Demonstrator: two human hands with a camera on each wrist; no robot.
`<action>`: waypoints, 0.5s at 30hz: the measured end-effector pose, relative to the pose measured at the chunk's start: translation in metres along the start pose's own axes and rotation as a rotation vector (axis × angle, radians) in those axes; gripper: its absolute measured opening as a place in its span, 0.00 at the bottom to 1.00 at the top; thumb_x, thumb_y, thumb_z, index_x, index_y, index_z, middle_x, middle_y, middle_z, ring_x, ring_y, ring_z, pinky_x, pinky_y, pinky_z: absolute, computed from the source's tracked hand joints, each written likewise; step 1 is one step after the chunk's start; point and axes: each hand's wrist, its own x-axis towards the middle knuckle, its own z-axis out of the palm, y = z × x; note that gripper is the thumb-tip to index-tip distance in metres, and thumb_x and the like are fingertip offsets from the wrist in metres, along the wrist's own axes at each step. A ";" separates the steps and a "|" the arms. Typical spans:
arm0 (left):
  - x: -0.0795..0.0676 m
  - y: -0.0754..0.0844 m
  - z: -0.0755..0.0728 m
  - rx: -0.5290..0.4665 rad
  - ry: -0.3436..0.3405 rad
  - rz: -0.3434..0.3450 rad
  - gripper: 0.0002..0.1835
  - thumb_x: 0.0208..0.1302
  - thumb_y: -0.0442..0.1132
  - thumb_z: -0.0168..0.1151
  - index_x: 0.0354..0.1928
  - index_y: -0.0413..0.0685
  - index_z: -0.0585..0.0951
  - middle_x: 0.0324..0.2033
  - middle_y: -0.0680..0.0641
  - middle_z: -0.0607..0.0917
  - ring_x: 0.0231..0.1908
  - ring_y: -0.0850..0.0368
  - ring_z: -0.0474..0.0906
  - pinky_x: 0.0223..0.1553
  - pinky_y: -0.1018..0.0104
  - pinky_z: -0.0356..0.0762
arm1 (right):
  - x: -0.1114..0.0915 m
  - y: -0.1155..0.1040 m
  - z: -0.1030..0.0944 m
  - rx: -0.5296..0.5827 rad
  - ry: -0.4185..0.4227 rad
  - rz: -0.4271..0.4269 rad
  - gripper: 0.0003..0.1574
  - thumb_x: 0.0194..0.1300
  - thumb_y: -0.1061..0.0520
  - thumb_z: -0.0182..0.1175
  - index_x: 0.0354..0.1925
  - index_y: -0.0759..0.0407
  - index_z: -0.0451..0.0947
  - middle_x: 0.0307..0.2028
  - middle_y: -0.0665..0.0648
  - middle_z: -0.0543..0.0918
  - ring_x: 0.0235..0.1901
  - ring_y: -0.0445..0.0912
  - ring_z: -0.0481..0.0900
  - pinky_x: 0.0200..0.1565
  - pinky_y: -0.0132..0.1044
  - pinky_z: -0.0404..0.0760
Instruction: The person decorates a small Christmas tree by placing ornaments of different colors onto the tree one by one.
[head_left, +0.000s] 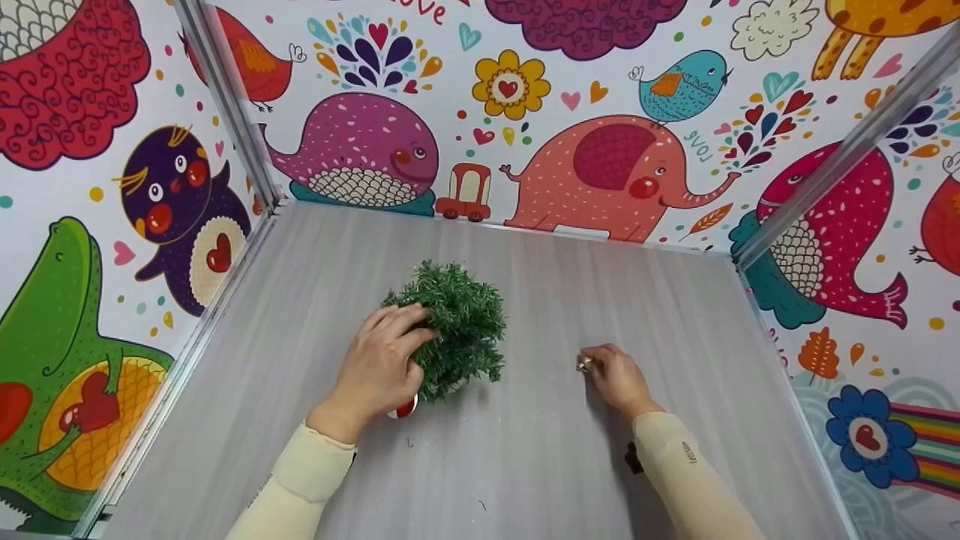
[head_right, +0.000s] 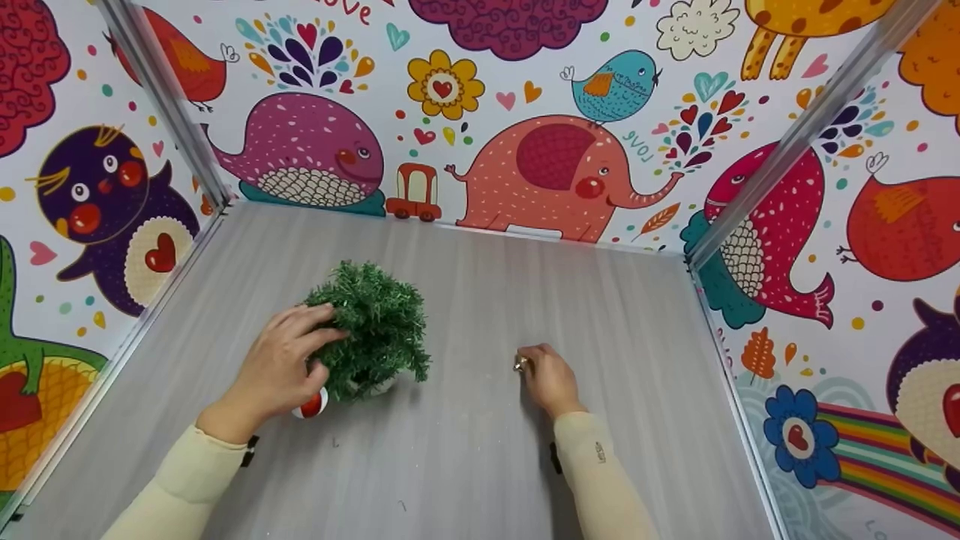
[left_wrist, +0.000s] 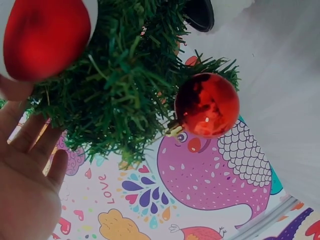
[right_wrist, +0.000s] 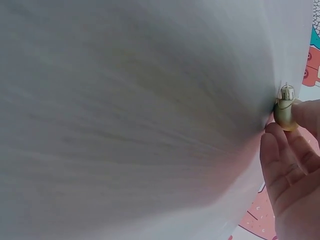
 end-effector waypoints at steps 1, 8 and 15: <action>0.000 0.000 0.000 0.003 0.003 0.004 0.21 0.42 0.29 0.56 0.41 0.46 0.87 0.54 0.43 0.83 0.59 0.46 0.76 0.65 0.52 0.63 | 0.000 0.000 0.000 0.003 -0.003 0.005 0.14 0.65 0.67 0.63 0.49 0.61 0.85 0.44 0.58 0.83 0.44 0.53 0.83 0.48 0.51 0.81; 0.001 0.001 0.001 0.022 0.007 0.019 0.21 0.41 0.29 0.57 0.41 0.45 0.86 0.54 0.42 0.82 0.59 0.45 0.76 0.65 0.52 0.64 | 0.001 -0.003 -0.001 0.013 -0.016 0.013 0.13 0.64 0.66 0.64 0.48 0.61 0.85 0.43 0.57 0.83 0.40 0.51 0.82 0.45 0.49 0.81; 0.001 0.003 0.000 0.038 -0.008 0.011 0.21 0.42 0.29 0.56 0.42 0.44 0.86 0.54 0.42 0.82 0.59 0.45 0.75 0.66 0.54 0.63 | 0.002 -0.019 -0.005 0.076 -0.004 -0.032 0.13 0.63 0.66 0.66 0.48 0.61 0.84 0.42 0.56 0.82 0.38 0.49 0.83 0.42 0.44 0.83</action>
